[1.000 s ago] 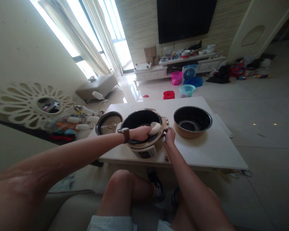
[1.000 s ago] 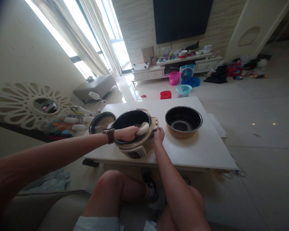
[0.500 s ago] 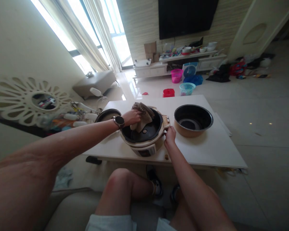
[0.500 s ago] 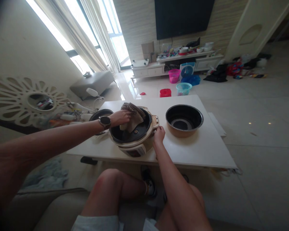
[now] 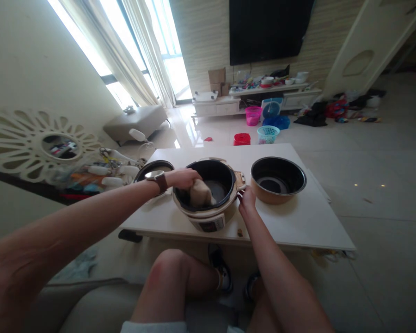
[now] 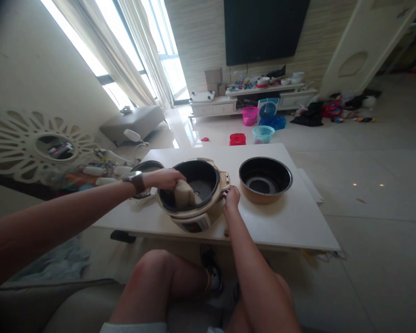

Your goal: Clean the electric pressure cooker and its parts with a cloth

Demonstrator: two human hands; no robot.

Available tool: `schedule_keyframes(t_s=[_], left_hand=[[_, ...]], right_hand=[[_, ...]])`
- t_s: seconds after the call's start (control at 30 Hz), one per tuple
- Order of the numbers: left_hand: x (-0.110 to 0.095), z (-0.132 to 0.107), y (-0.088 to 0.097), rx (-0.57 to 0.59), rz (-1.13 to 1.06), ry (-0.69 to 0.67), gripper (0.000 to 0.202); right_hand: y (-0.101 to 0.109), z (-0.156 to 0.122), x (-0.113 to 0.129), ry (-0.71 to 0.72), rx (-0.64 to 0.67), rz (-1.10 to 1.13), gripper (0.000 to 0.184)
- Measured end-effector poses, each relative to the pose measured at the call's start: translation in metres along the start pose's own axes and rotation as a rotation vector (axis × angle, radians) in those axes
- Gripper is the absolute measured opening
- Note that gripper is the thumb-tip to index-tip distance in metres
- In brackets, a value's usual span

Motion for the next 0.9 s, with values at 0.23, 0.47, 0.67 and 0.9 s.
schedule_keyframes(t_s=[0.23,0.47,0.67,0.9], left_hand=[[-0.006,-0.027,0.055,-0.310,-1.016,-0.009,0.064],[-0.079,-0.032,0.036,-0.225,-1.250,-0.135,0.060],[-0.144,-0.043,-0.002,-0.060,-1.629,-0.183,0.069],[-0.156,-0.056,-0.030,-0.253,-1.478,-0.241,0.057]], right_hand=[[0.016,-0.009,0.041,-0.005,-0.061,0.093,0.025],[0.033,-0.058,0.115,0.209,0.221,0.073,0.039],[0.055,-0.117,0.116,-0.088,0.268,0.113,0.067],[0.091,-0.141,0.121,-0.111,0.249,0.067,0.035]])
Point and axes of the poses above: each hand's wrist, its own z-axis towards the middle knuckle, its own y-axis out of the back of the hand, x = y × z, the point moved 9 cm from there along z, towards the middle knuckle, and after that the axes turned 2 degrees about y, right-handed, at the moved point
